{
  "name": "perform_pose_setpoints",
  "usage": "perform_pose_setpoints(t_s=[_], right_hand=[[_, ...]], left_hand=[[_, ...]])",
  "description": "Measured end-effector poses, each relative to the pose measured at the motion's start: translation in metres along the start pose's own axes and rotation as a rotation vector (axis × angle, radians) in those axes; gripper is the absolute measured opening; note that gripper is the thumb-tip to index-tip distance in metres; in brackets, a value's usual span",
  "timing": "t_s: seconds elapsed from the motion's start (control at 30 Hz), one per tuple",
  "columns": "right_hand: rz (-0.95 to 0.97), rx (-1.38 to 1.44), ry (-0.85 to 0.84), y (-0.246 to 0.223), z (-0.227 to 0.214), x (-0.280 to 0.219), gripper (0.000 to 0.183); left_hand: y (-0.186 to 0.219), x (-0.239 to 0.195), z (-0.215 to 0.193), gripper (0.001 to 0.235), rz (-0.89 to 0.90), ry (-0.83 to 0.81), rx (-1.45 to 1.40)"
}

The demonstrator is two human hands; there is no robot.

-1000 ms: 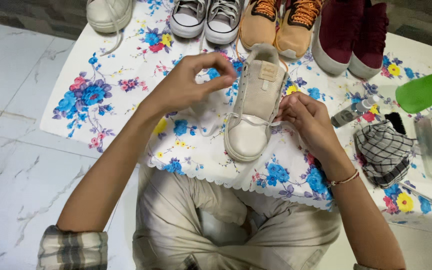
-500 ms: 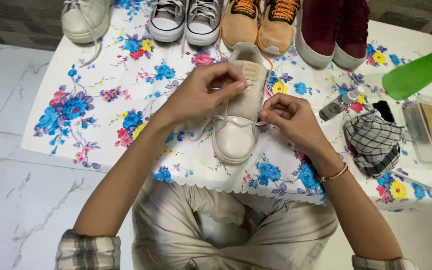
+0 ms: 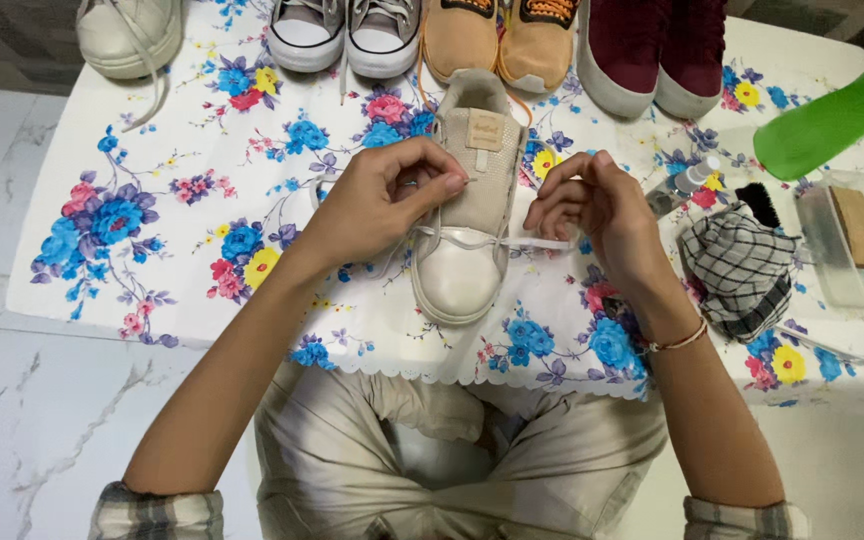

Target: The person laces a white sneaker by threading the laces through the eyelets in a crisscross pattern. The person adjusts the laces and pulls them tight as they work up the shoe.

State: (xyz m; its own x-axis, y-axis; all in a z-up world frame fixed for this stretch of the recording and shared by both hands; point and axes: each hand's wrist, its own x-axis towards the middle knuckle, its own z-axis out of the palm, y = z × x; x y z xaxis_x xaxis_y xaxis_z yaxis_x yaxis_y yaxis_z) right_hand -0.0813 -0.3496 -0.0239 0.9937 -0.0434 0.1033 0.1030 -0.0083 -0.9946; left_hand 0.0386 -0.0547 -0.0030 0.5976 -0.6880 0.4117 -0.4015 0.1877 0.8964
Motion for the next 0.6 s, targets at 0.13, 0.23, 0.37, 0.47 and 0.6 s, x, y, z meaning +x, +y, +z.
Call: perform_pose_setpoints(t_s=[0.13,0.23,0.37,0.47,0.6], right_hand=[[-0.01,0.001,-0.006,0.003,0.003,0.001,0.072],[-0.049,-0.173,-0.033,-0.009,0.015,-0.004,0.055],[-0.07,-0.29,-0.008,-0.004,0.029,-0.004,0.018],[-0.042,-0.21,0.008,0.014,0.026,0.003,0.02],[0.029,-0.193,0.052,0.008,0.023,-0.001,0.017]], left_hand=[[0.0,-0.003,0.002,0.015,0.008,-0.003,0.034],[0.007,-0.007,0.005,0.014,0.014,0.017,0.102],[0.014,-0.006,0.008,0.011,0.065,0.004,0.178],[0.014,-0.007,0.011,0.01,0.1,0.001,0.218],[0.019,-0.007,0.017,0.007,0.169,0.027,0.27]])
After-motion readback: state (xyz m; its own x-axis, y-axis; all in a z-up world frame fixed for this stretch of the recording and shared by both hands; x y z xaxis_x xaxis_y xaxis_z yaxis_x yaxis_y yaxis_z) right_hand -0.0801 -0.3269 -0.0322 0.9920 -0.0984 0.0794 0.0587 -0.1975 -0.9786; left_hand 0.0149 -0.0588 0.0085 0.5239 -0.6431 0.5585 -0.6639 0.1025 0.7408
